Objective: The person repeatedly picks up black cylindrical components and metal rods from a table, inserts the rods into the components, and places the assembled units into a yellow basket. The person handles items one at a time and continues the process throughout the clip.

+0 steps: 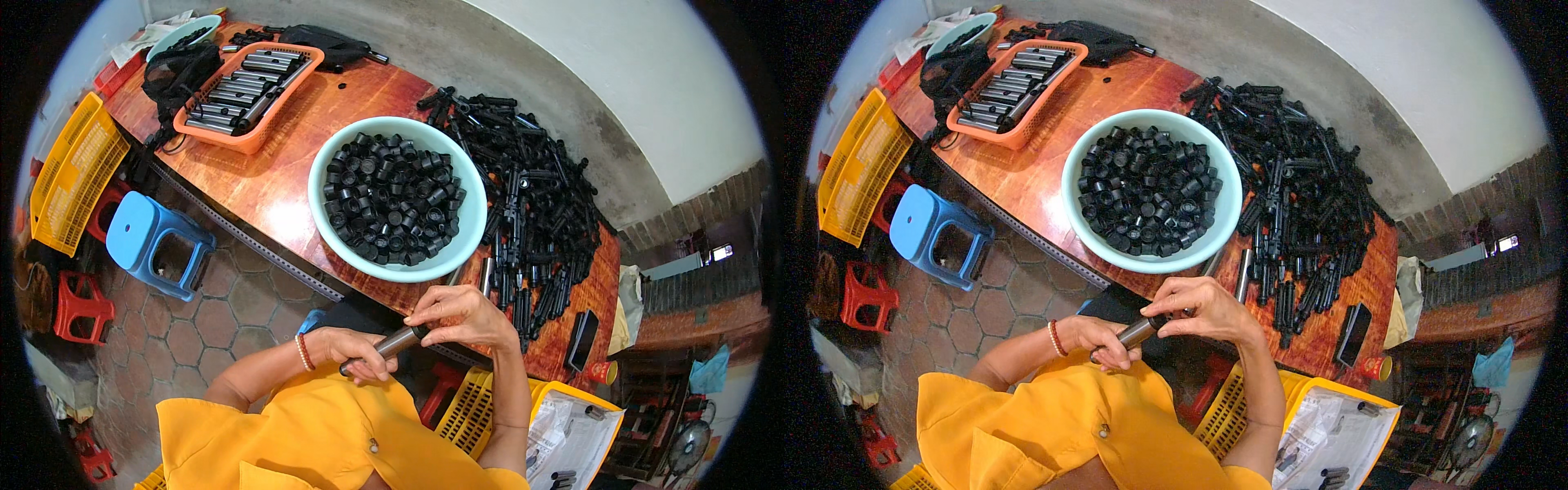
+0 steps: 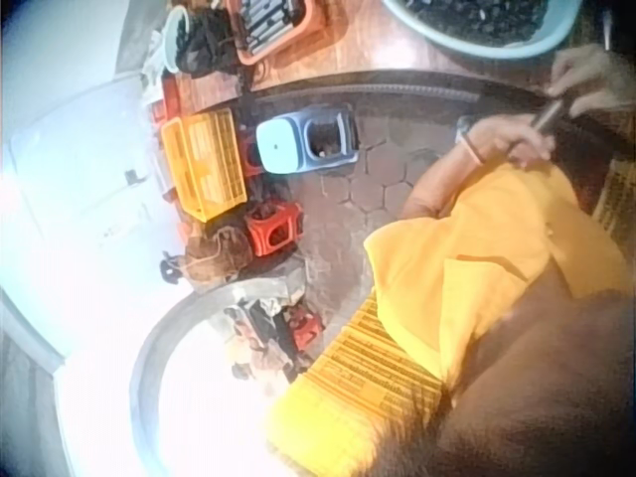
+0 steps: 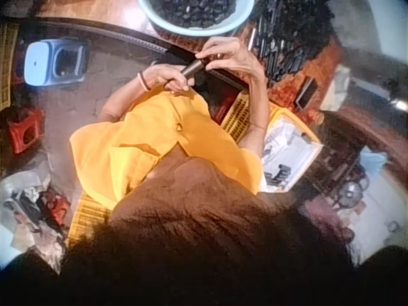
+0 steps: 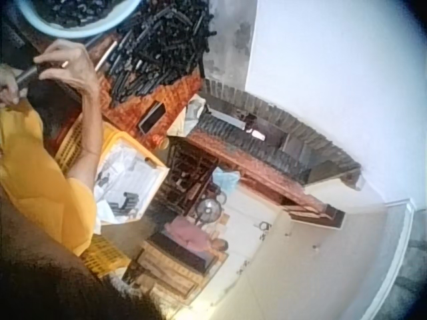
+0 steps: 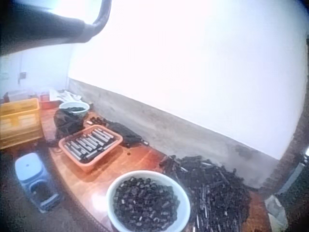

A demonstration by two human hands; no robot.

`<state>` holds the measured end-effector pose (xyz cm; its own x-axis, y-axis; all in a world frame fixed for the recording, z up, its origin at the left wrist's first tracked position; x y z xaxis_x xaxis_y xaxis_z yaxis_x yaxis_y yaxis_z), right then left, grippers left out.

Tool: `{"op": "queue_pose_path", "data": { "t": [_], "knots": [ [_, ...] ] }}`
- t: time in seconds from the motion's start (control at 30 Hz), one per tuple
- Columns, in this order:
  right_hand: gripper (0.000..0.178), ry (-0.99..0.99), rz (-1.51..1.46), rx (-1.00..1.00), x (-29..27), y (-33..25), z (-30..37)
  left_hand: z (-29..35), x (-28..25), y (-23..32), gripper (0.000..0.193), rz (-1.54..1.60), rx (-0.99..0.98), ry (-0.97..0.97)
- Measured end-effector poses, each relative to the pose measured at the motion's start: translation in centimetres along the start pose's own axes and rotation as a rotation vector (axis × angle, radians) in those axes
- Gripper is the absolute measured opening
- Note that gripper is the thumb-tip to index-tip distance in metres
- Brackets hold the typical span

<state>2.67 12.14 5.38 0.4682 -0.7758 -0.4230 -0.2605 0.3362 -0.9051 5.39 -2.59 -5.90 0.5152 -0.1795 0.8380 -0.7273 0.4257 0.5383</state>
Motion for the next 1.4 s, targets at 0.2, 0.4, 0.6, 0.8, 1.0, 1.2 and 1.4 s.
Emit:
{"op": "queue_pose_path", "data": {
  "t": [0.2,0.4,0.6,0.8,1.0,1.2,1.4],
  "knots": [
    [0.037,0.060,-0.033,0.105,-0.5,1.2,0.5,0.1,-0.9,1.2,0.034,-0.249,0.087,0.289],
    [0.037,0.112,-0.036,0.076,-0.4,1.9,1.0,0.5,-1.3,2.9,0.030,-0.588,0.114,0.664],
    [0.033,0.144,0.005,0.126,0.2,1.4,1.5,0.4,-2.1,2.3,0.030,-0.765,0.145,0.671],
    [0.035,0.356,0.204,0.039,1.9,0.0,1.9,0.5,-0.8,1.9,0.032,-0.314,0.089,0.455],
    [0.047,0.652,0.356,0.027,3.6,-1.1,2.1,0.2,0.2,3.2,0.029,-0.133,0.129,0.436],
    [0.045,0.789,0.305,0.016,4.6,-0.6,2.3,0.0,0.4,2.4,0.032,-0.041,0.118,0.378],
    [0.041,0.823,0.278,0.031,5.4,-0.1,2.8,0.0,0.4,1.1,0.030,0.016,0.082,0.352]
  ]
}}
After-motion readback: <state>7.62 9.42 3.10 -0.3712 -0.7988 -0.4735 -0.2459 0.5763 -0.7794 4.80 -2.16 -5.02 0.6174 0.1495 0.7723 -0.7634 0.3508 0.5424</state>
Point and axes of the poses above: each hand's wrist, its own z-axis away from the middle knuckle, its own x-axis out of the palm, y = z × x, the point moved 5 cm from there along -z, towards the middle knuckle
